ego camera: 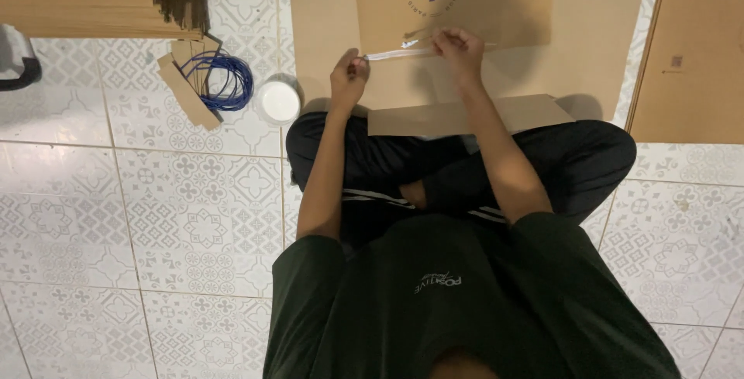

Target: Assembling cardboard pieces by applying glue to the edges with an applicator and folding them into shape.

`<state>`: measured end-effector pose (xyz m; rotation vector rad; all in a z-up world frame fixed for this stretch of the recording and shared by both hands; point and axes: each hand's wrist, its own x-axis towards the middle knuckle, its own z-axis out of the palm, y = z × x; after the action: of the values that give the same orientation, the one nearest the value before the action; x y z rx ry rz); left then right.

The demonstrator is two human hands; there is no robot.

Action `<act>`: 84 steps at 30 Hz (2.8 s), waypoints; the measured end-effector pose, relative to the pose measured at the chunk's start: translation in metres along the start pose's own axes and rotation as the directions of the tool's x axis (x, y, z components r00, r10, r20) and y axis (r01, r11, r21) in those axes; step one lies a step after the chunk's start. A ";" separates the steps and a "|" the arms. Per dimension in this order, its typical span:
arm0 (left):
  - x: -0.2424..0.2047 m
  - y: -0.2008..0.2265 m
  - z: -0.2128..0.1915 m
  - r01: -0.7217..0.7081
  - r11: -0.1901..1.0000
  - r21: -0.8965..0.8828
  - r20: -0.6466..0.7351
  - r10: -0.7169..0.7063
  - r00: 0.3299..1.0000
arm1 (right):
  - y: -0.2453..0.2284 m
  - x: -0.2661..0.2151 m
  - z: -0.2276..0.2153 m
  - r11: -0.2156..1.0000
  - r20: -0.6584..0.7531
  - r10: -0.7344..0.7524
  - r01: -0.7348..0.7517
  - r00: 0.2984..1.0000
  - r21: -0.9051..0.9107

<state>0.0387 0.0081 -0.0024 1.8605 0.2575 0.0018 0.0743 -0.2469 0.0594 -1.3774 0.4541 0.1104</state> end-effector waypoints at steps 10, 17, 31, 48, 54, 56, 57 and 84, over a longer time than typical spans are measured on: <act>0.028 0.002 0.009 -0.081 0.992 0.101 -0.108 0.092 0.990 | 0.024 -0.005 -0.001 0.995 -0.019 -0.012 0.010 1.000 -0.104; 0.028 0.002 0.012 0.121 0.993 -0.004 -0.043 -0.121 0.992 | 0.031 -0.011 -0.003 0.999 -0.053 -0.033 0.031 0.998 -0.042; 0.030 0.030 -0.005 0.373 0.855 -0.360 0.161 -0.337 0.928 | 0.027 -0.026 0.050 0.986 0.059 -0.150 0.153 0.987 -0.066; 0.028 0.039 -0.007 0.420 0.818 -0.393 0.211 -0.364 0.907 | 0.026 -0.023 0.066 0.948 0.120 -0.223 0.244 0.967 -0.204; 0.029 0.031 -0.005 0.432 0.814 -0.388 0.213 -0.377 0.902 | 0.023 -0.025 0.066 0.944 0.145 -0.251 0.275 0.957 -0.180; 0.029 0.032 -0.005 0.432 0.814 -0.389 0.215 -0.375 0.902 | 0.018 -0.028 0.066 0.942 0.146 -0.256 0.281 0.956 -0.186; 0.029 0.033 -0.006 0.431 0.814 -0.390 0.217 -0.374 0.902 | 0.016 -0.029 0.067 0.939 0.148 -0.261 0.286 0.954 -0.192; 0.024 0.033 0.000 0.409 0.839 -0.358 0.112 -0.397 0.911 | 0.031 -0.016 0.024 0.783 0.099 -0.425 0.420 0.900 -0.458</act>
<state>0.0683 0.0035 0.0257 1.3943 0.5835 -0.2556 0.0547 -0.2144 0.0396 -1.9332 0.1090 -0.1700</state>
